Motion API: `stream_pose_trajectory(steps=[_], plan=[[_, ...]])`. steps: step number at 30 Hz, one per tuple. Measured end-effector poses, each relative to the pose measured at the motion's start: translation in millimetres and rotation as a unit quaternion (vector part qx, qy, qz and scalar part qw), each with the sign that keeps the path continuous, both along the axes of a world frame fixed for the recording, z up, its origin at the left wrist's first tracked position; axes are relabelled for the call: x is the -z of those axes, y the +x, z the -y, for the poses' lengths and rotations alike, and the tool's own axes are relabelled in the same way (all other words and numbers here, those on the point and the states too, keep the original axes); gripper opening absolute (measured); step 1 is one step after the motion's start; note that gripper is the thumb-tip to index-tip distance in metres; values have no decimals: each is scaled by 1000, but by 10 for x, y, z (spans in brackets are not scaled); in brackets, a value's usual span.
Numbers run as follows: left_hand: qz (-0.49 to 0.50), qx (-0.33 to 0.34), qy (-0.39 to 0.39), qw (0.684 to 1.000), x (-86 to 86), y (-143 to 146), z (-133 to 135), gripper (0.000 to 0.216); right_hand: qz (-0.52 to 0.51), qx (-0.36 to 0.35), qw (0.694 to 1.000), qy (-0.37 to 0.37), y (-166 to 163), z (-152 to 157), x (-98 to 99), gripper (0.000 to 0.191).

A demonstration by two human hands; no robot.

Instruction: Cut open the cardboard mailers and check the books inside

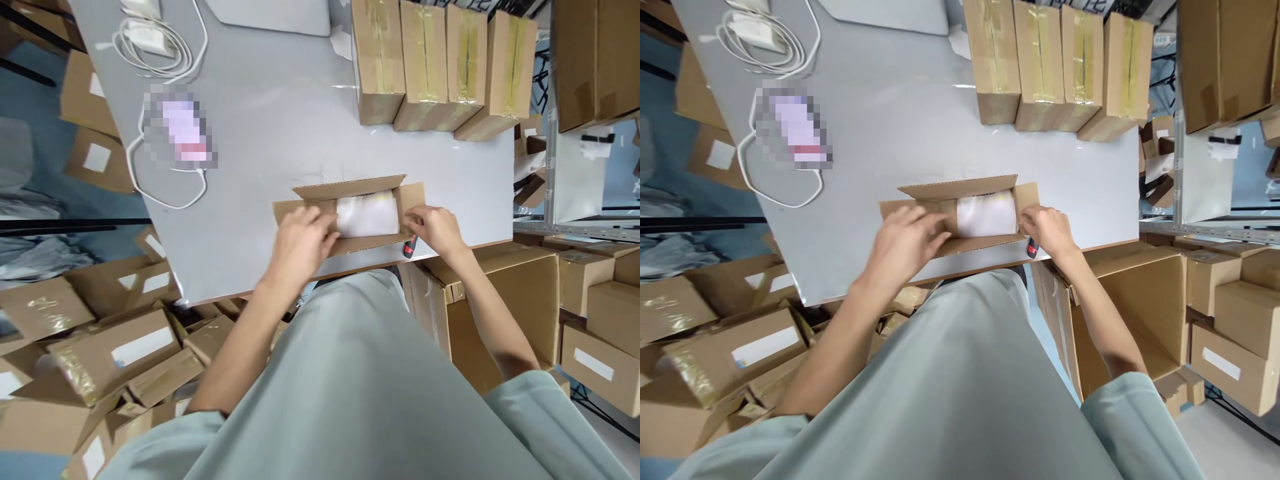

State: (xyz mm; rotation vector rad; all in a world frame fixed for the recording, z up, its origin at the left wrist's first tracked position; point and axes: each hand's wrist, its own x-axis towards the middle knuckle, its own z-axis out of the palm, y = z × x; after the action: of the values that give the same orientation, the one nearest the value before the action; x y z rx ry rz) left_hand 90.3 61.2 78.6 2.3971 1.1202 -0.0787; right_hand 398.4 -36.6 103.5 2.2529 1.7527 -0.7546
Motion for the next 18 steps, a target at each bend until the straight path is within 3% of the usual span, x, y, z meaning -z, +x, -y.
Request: stream_pose_trajectory(steps=[4, 8, 12, 18], plan=[[-16, 173, -55, 983, 162, 719, -45, 23, 43, -66, 995, -66, -107, -127, -71, 23], [-74, 257, -78, 960, 339, 1187, -86, 24, 44, -91, 991, -85, -134, -133, -94, 23], [-81, 276, -77, 955, 437, 1331, -105, 22, 22, -95, 992, -85, -141, -84, -65, 27], [-50, 332, -47, 941, 606, 1305, -126, 23, 15, -134, 986, -93, -152, -88, -20, 25]])
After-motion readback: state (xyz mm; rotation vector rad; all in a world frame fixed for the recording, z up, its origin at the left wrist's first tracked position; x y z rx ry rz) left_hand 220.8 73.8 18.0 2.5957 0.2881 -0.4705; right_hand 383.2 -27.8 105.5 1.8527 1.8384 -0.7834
